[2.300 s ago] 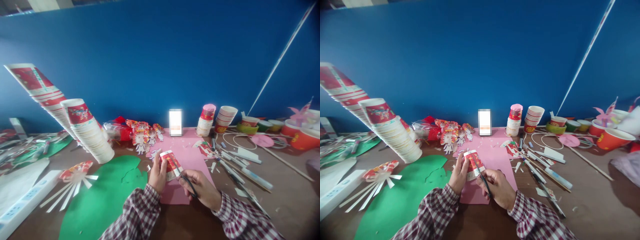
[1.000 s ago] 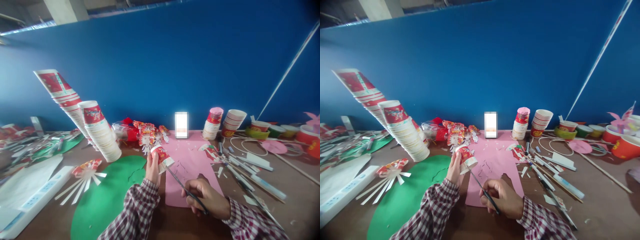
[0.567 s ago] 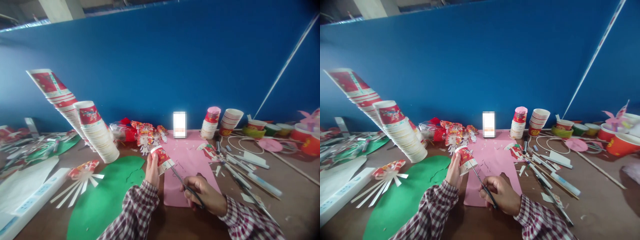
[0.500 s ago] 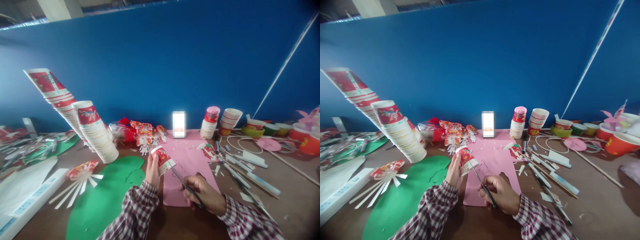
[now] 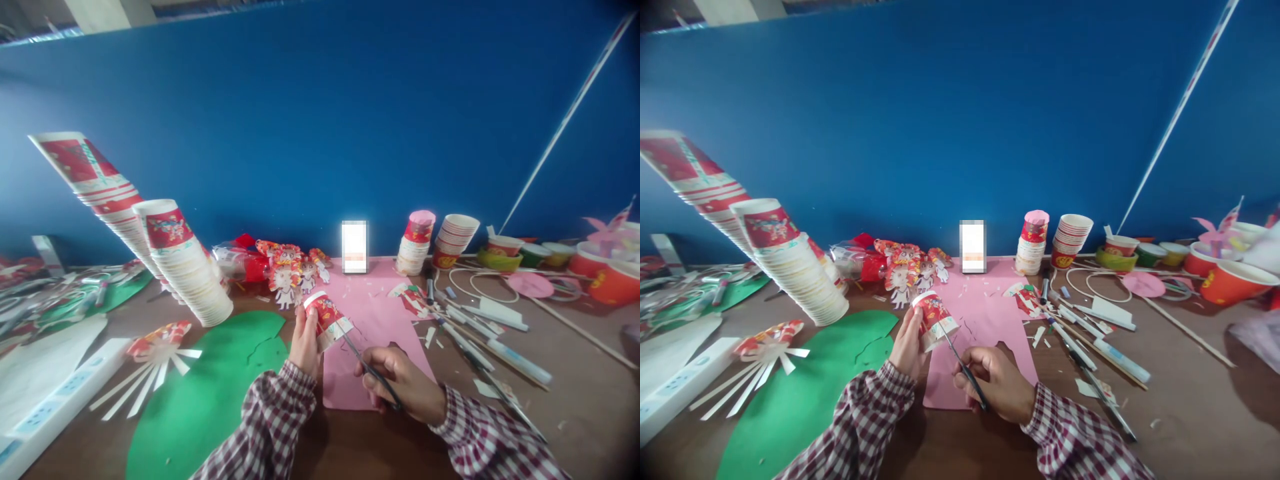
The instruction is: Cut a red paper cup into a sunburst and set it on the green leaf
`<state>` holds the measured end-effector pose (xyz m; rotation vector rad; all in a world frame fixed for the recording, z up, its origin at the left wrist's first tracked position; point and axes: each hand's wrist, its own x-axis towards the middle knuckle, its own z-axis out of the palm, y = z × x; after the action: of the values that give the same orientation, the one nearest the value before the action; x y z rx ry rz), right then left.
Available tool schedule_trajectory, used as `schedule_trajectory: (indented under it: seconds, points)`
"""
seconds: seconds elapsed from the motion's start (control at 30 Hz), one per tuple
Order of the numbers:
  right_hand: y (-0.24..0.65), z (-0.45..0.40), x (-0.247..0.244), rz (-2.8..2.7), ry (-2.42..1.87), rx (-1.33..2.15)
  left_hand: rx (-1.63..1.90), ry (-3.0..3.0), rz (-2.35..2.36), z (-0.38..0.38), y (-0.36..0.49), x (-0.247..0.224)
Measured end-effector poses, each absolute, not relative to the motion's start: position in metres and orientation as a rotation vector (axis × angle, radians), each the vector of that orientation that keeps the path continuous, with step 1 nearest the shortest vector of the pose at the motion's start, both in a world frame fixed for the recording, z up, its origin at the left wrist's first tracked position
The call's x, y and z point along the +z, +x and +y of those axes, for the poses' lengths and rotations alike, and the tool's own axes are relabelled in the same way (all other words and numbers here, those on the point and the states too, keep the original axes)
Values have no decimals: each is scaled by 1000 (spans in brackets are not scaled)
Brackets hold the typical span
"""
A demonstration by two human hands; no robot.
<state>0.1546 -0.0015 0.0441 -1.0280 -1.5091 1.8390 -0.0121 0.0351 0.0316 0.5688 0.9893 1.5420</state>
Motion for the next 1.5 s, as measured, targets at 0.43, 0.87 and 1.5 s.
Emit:
schedule_trajectory:
  seconds: [0.43, 0.87, 1.5]
  points:
    - [155, 0, 41, -1513, -1023, 1840, 1544, 557, 978, 33, -8, 32]
    - [154, 0, 43, -1494, -1007, 1844, 1560, 574, 908, 34, -8, 27]
    - [154, 0, 42, -1530, -1017, 1791, 1568, 566, 915, 37, -10, 24]
